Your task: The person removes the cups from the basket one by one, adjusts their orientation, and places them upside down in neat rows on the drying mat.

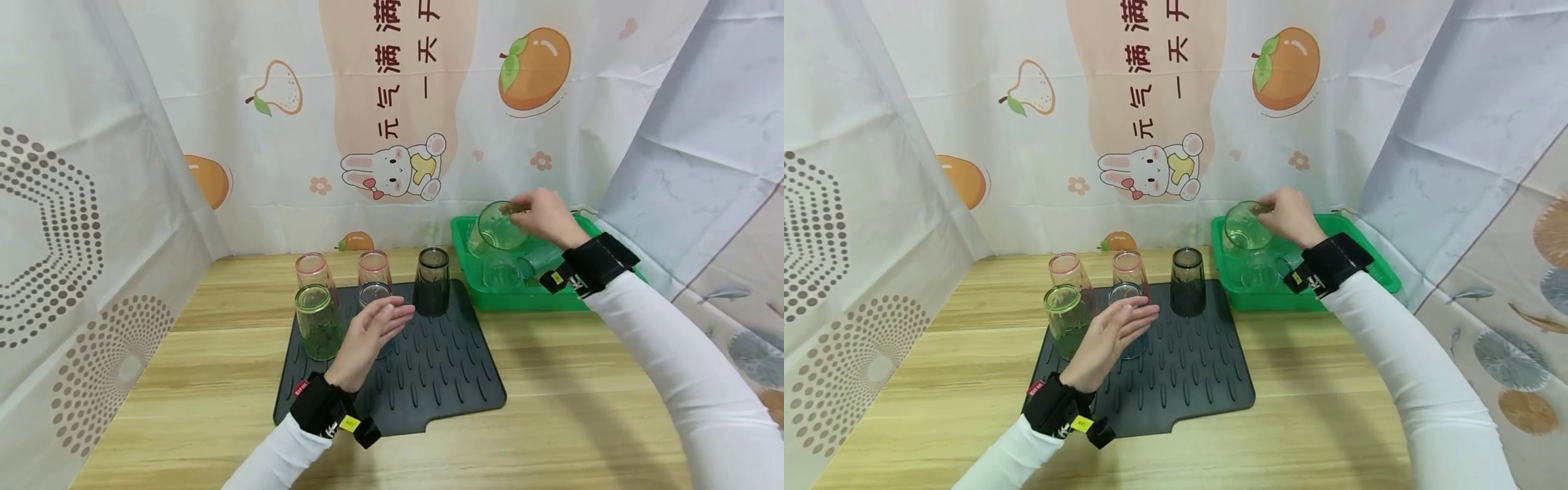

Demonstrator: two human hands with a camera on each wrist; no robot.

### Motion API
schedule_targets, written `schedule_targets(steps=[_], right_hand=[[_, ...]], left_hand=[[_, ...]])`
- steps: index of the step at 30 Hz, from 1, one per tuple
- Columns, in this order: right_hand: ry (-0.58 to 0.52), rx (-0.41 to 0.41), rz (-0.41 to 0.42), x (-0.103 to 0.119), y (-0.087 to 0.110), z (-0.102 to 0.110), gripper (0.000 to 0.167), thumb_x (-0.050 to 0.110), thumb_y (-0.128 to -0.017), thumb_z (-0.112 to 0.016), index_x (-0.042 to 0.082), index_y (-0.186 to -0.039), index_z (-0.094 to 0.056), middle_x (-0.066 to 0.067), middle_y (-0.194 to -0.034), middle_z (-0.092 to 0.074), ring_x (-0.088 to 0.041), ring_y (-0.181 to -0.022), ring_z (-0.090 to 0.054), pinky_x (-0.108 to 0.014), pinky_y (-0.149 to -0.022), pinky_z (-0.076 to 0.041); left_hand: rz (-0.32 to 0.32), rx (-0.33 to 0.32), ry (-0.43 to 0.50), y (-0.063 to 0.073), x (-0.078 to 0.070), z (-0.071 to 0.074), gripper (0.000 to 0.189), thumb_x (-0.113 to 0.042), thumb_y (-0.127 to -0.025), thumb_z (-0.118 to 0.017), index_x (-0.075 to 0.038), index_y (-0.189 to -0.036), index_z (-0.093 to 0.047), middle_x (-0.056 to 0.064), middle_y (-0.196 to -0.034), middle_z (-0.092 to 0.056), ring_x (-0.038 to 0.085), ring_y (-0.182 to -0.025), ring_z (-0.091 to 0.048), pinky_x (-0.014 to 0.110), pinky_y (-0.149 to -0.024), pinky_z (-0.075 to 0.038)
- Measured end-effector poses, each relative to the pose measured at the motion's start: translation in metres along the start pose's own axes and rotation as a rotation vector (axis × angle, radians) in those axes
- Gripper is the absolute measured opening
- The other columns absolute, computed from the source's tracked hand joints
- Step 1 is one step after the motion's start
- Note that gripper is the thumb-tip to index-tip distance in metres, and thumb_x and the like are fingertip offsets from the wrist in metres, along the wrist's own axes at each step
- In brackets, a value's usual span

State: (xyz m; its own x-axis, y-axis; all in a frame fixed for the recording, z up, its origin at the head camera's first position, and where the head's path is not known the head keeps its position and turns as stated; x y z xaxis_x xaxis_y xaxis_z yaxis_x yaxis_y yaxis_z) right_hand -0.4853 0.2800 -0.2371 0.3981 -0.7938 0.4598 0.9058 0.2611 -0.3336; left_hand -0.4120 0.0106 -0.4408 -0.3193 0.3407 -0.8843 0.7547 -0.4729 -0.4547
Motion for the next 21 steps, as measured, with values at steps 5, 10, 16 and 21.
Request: schedule_targets(steps=[5, 10, 16, 21], right_hand=[[0.047, -0.156, 0.188, 0.046, 0.005, 0.006, 0.025, -0.002, -0.093, -0.055, 0.0, -0.111, -0.072, -0.02, -0.1, -0.07, -0.011, -0.042, -0.034, -0.024, -0.04, -0.016], [-0.018, -0.184, 0.323, 0.087, 0.014, 0.002, 0.029, -0.005, -0.093, -0.055, 0.004, -0.114, -0.072, -0.013, -0.102, -0.071, -0.011, -0.048, -0.045, -0.027, -0.04, -0.017], [-0.164, -0.149, 0.456, 0.129, 0.028, -0.01, 0.031, -0.012, -0.091, -0.057, 0.003, -0.114, -0.072, -0.012, -0.106, -0.071, -0.011, -0.062, -0.058, -0.021, -0.041, -0.027], [-0.248, -0.13, 0.541, 0.156, 0.043, -0.02, 0.033, -0.013, -0.089, -0.058, 0.004, -0.114, -0.072, -0.008, -0.107, -0.071, -0.004, -0.049, -0.038, -0.023, -0.037, -0.022]], left_hand=[[0.098, 0.031, 0.32, -0.007, 0.004, -0.002, 0.05, -0.029, -0.11, -0.023, 0.0, -0.149, -0.03, 0.021, -0.148, -0.037, 0.031, -0.137, -0.035, 0.042, -0.118, -0.029], [0.185, -0.003, 0.517, -0.008, -0.04, -0.024, 0.058, -0.036, -0.108, -0.03, 0.006, -0.149, -0.024, 0.025, -0.15, -0.031, 0.029, -0.138, -0.034, 0.038, -0.12, -0.025], [0.28, -0.076, 0.627, -0.01, -0.057, -0.034, 0.063, -0.035, -0.108, -0.031, 0.009, -0.15, -0.015, 0.029, -0.154, -0.018, 0.032, -0.141, -0.027, 0.034, -0.12, -0.024], [0.27, -0.083, 0.697, -0.013, -0.056, -0.033, 0.065, -0.039, -0.108, -0.026, 0.008, -0.15, -0.014, 0.027, -0.155, -0.015, 0.032, -0.142, -0.023, 0.034, -0.12, -0.024]])
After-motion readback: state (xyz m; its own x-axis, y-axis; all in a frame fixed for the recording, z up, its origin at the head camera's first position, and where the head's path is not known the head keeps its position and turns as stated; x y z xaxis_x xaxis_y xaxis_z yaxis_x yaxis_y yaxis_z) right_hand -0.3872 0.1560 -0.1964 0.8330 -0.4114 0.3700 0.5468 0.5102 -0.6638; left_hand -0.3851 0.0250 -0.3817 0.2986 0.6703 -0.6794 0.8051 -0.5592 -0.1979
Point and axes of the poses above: each hand's wrist, its own y-axis away from the middle knuckle, its own z-axis out of the back of the hand, x = y × z, the point moved 9 cm from there along -y, towards the middle knuckle
